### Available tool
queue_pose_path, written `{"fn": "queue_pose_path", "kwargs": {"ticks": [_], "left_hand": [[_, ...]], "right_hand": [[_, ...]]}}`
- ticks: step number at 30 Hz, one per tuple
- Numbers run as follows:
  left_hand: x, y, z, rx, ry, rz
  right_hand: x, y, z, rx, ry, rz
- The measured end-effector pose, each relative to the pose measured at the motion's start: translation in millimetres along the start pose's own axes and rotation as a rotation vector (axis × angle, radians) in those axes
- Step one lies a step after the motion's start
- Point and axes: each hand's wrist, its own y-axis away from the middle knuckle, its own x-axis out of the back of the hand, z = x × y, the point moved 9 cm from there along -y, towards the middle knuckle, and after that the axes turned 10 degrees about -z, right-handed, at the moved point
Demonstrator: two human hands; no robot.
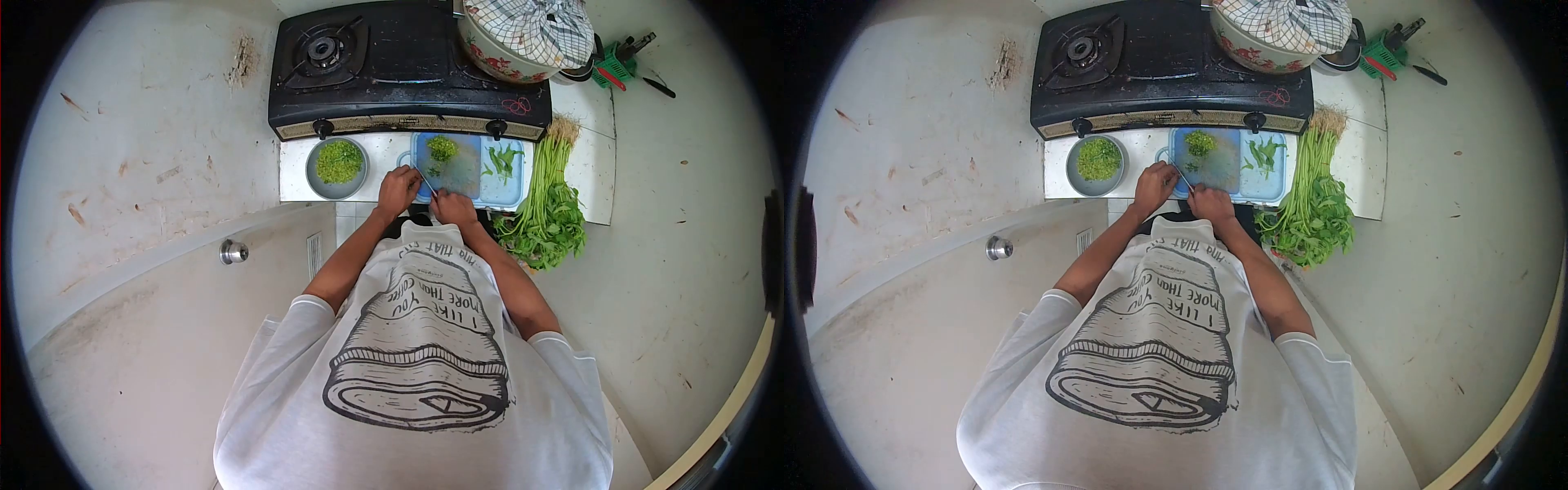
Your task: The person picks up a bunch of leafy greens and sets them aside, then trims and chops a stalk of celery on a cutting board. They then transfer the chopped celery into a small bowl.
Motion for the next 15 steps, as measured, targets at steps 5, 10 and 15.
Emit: {"fn": "queue_pose_path", "kwargs": {"ticks": [5,10,15], "left_hand": [[2,4,4,-0.009,-0.042,0.003],[0,10,1,-0.048,-0.071,0.056],[2,9,1,-0.017,-0.051,0.031]], "right_hand": [[1,-1,0,0.02,-0.013,0.041],[4,3,4,-0.025,-0.03,0.046],[3,3,2,-0.008,0.002,0.034]]}}
